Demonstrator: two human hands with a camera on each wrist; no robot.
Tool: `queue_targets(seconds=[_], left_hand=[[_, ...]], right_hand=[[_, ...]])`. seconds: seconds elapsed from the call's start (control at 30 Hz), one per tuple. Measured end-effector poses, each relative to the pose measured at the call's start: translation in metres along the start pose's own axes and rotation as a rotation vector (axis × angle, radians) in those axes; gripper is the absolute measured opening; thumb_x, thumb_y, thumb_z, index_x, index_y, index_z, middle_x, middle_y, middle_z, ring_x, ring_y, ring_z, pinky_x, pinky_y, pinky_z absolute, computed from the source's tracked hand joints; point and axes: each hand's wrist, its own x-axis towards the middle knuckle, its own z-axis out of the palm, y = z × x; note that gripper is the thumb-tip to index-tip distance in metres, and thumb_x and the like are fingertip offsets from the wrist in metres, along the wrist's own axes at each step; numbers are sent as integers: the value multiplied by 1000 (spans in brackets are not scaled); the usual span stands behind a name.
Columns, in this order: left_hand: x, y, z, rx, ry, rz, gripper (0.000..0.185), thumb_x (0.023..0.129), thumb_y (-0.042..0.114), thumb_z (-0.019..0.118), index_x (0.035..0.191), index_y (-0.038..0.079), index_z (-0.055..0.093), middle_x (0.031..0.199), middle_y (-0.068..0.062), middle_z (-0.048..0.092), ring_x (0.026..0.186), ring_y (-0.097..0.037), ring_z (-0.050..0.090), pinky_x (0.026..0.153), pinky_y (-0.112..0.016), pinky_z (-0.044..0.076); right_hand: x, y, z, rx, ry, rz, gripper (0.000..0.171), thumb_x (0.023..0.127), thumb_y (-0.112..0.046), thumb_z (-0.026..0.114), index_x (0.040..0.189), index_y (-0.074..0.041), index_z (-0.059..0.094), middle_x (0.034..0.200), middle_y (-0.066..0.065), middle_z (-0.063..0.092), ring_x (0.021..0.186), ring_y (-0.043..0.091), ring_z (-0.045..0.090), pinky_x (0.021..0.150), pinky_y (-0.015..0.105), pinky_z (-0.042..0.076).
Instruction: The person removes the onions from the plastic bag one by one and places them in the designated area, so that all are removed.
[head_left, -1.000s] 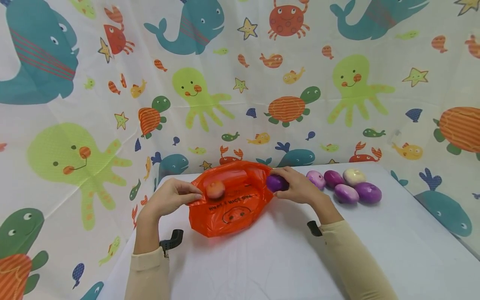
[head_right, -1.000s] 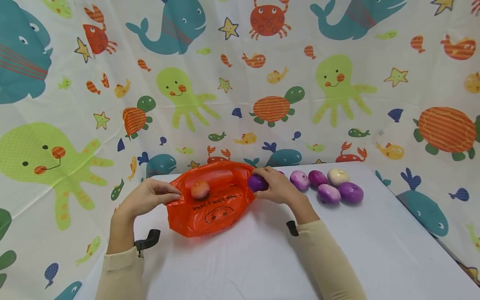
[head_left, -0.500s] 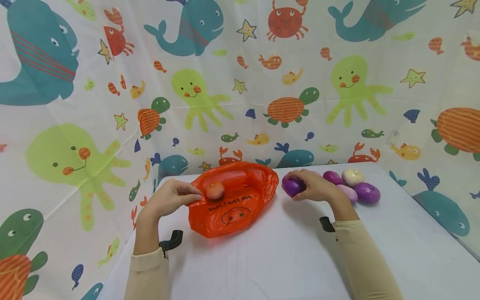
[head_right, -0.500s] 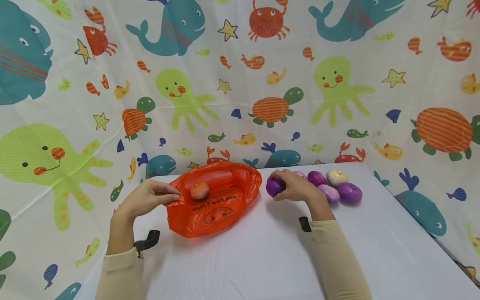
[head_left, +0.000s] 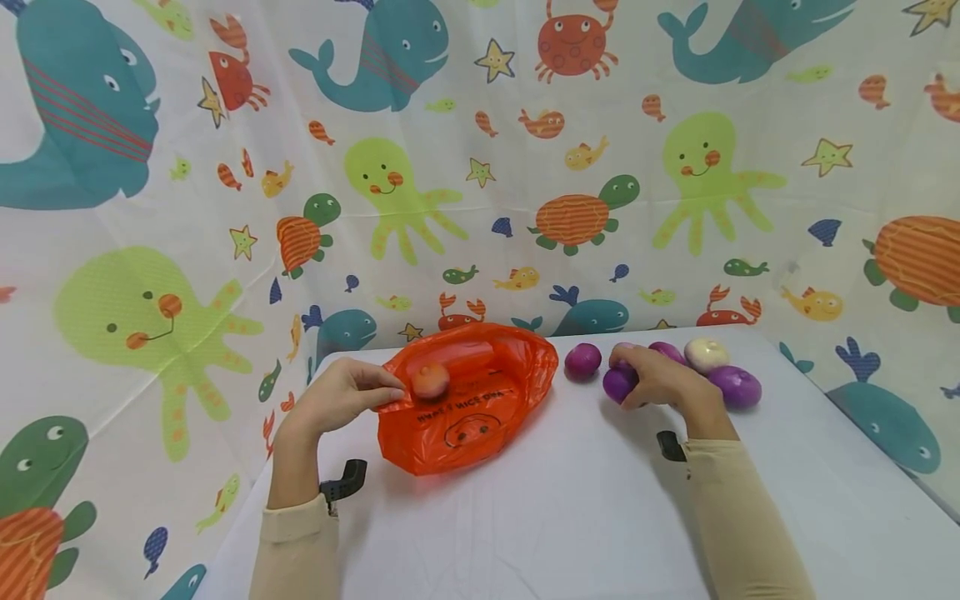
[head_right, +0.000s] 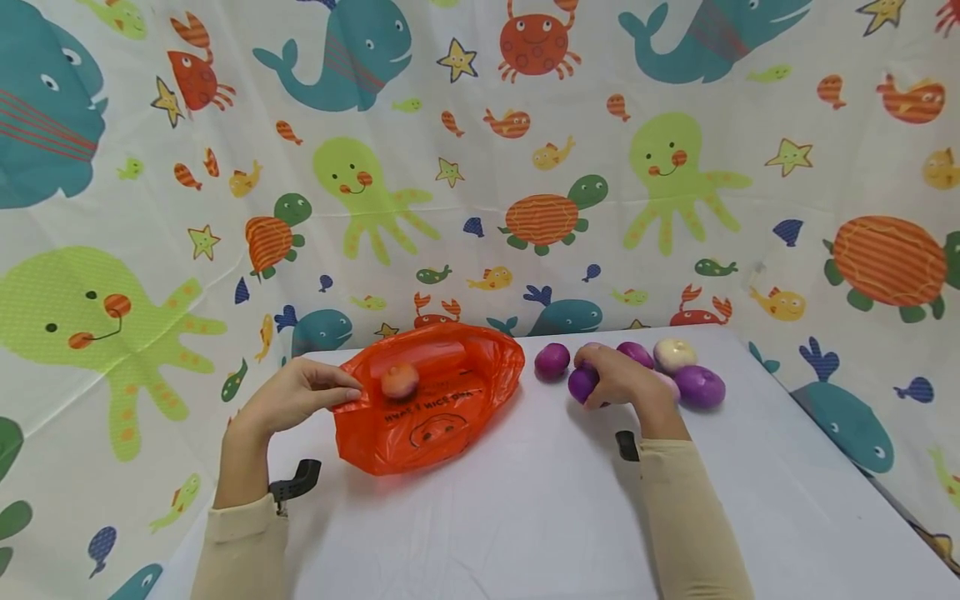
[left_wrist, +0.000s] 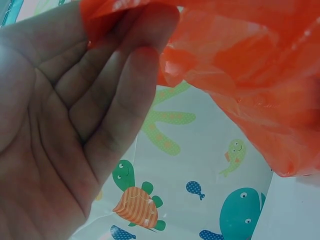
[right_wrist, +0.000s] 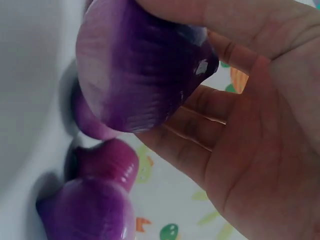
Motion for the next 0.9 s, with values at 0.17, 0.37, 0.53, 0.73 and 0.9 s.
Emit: queue_targets(seconds=[0.17, 0.37, 0.53, 0.73, 0.9], left_hand=[[1, 1, 0, 7, 0, -11, 15, 95, 24, 77, 106, 14, 83, 97, -4, 79, 88, -23, 72, 79, -31, 62], [0, 1, 1, 4, -5, -21, 17, 96, 23, 77, 108, 13, 83, 99, -4, 79, 90, -24, 72, 80, -31, 62], [1, 0, 2, 3, -5, -23, 17, 96, 24, 77, 108, 14, 83, 99, -4, 79, 90, -24, 72, 81, -31, 62], [1, 0, 2, 1, -9, -23, 16, 96, 24, 77, 107, 14, 83, 99, -4, 79, 91, -23, 72, 81, -30, 62], [1, 1, 3, -3, -12, -23, 16, 96, 23, 77, 108, 14, 83, 100, -4, 80, 92, -23, 73, 81, -30, 62]], right_hand=[[-4, 6, -2, -3, -39, 76, 69, 79, -19, 90, 139, -21, 56, 132, 12, 59, 127, 39, 51, 100, 64, 51], [-7, 8, -3, -35, -49, 122, 74, 79, -19, 90, 144, -20, 55, 137, 18, 49, 127, 44, 48, 101, 68, 49], [-5, 10, -2, -56, -59, 133, 74, 76, -20, 92, 142, -16, 57, 137, 19, 51, 126, 41, 49, 105, 70, 44], [-1, 14, 0, -107, -61, 127, 68, 75, -20, 94, 133, -18, 60, 130, 17, 54, 122, 40, 52, 102, 71, 46], [-1, 17, 1, -124, -64, 120, 65, 75, -20, 94, 130, -18, 61, 127, 15, 56, 119, 37, 53, 101, 67, 48]])
